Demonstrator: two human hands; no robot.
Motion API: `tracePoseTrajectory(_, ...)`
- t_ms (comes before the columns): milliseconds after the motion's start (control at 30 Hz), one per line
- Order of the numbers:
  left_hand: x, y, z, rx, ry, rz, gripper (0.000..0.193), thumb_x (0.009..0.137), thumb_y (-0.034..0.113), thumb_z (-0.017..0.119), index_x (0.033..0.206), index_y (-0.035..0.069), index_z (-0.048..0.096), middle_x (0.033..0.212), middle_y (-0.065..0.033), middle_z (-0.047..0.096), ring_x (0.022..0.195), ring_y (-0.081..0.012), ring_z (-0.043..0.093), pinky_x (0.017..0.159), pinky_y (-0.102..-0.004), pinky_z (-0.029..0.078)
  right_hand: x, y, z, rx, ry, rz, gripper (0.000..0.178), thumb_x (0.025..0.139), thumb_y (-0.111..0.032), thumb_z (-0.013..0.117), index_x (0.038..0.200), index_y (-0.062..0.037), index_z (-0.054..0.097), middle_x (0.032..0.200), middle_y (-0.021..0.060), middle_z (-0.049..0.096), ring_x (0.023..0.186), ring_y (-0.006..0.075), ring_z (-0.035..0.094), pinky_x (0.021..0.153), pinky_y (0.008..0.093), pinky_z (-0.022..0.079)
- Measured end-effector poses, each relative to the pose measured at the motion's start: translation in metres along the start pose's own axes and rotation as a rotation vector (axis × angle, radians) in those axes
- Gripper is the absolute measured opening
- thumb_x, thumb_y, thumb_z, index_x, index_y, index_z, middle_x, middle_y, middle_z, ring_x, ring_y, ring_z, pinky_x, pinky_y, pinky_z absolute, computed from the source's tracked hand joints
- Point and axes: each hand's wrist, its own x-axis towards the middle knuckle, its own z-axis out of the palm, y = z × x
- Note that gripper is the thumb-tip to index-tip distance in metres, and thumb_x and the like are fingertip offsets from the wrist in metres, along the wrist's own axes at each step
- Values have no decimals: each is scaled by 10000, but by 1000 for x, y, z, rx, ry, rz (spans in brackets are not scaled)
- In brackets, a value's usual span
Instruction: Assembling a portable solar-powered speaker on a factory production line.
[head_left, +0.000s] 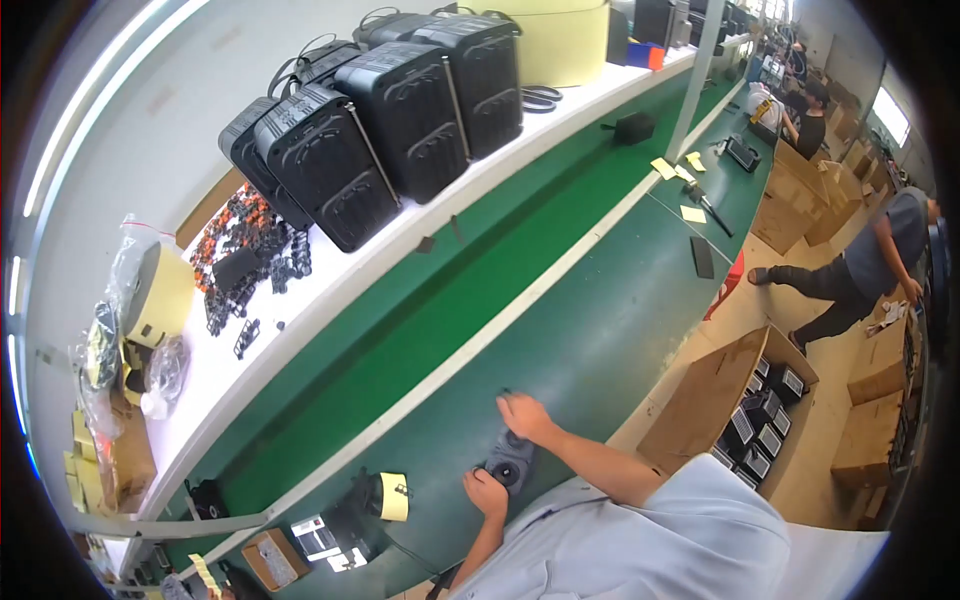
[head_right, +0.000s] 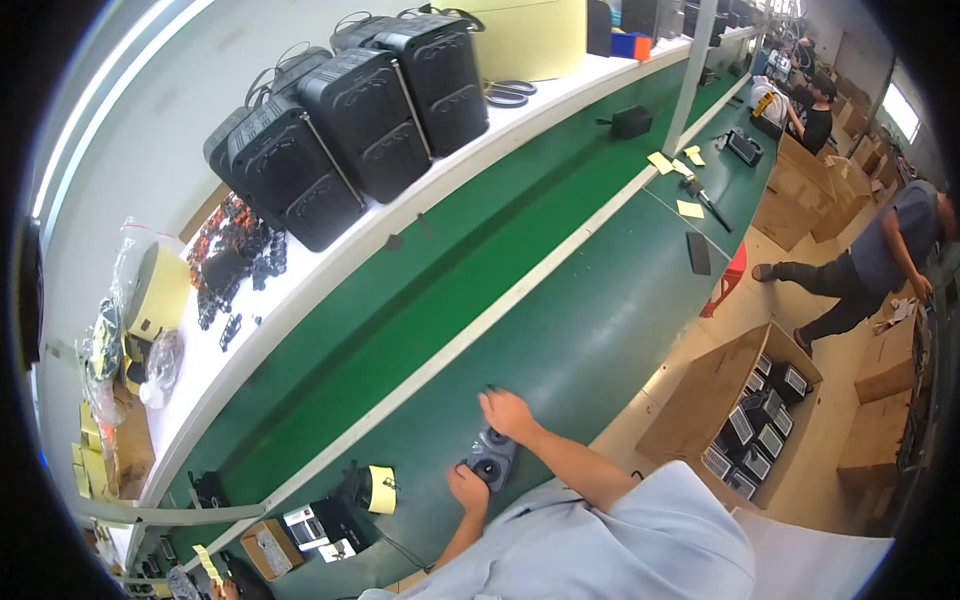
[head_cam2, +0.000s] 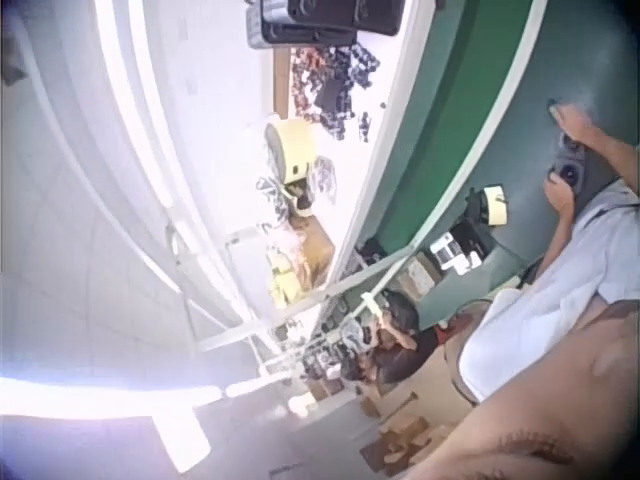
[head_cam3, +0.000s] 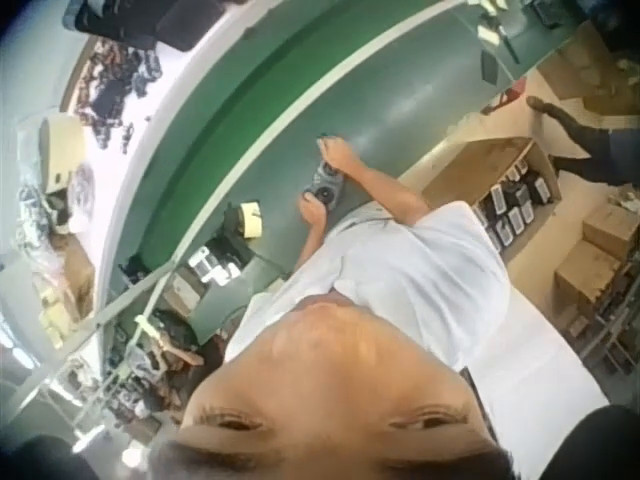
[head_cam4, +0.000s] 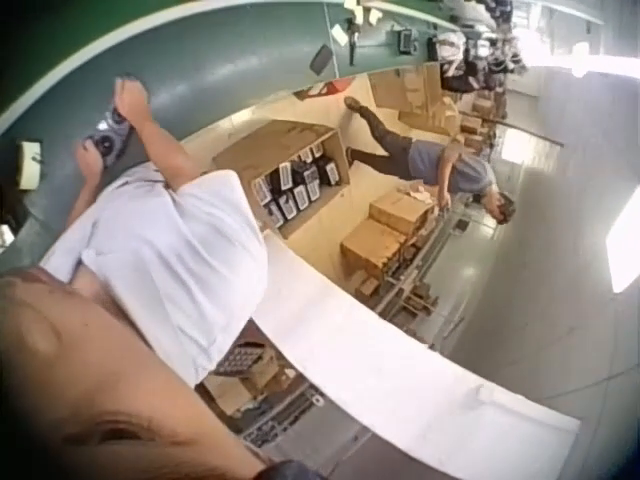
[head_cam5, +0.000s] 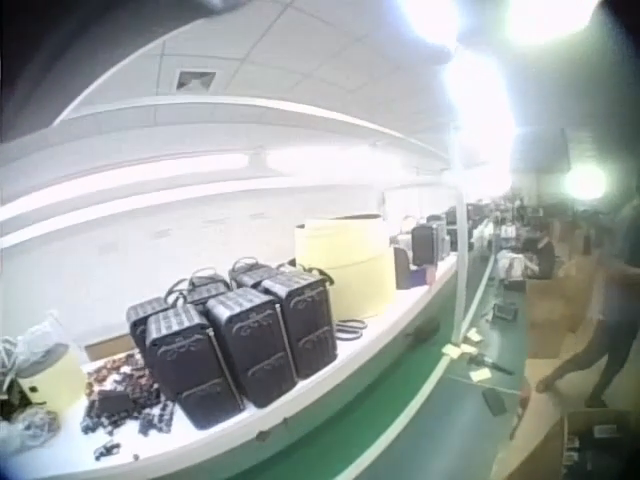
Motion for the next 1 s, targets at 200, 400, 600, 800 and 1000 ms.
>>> tracePoseTrajectory(200,24,50,-35,262,-404,42,334,937,214,426,948,-55,625,969,-310,632,913,-499,591,810,-570,450,-3,-15,13,146,321,-247,330,981,-309,478,968,-10,619,943,223,622,897,429,634,822,497,534)
tracePoseTrajectory(400,67,45,-3,155,-282,543,362,956,306,443,949,22,668,870,-277,682,825,-460,666,734,-547,525,-82,1,16,-156,30,-249,340,972,-345,507,961,-25,621,950,212,666,874,375,672,757,491,549)
tracePoseTrajectory(600,68,44,13,412,-433,165,540,979,405,349,914,3,704,901,-300,683,867,-494,661,806,-573,516,-87,9,-5,-198,-28,-134,378,977,-391,490,961,-38,625,880,192,688,771,378,686,712,480,557)
tracePoseTrajectory(800,51,64,12,433,-374,-69,578,983,394,337,839,-4,731,869,-296,685,840,-501,663,795,-575,521,-79,11,0,-267,17,-177,368,963,-390,507,979,-41,624,885,183,674,767,365,675,649,472,543)
tracePoseTrajectory(1000,43,56,18,380,-204,-20,514,984,371,381,825,21,722,813,-253,694,757,-459,674,710,-561,533,-92,3,-2,-310,-51,-153,301,946,-343,524,965,-48,583,914,172,651,764,362,668,653,493,552)
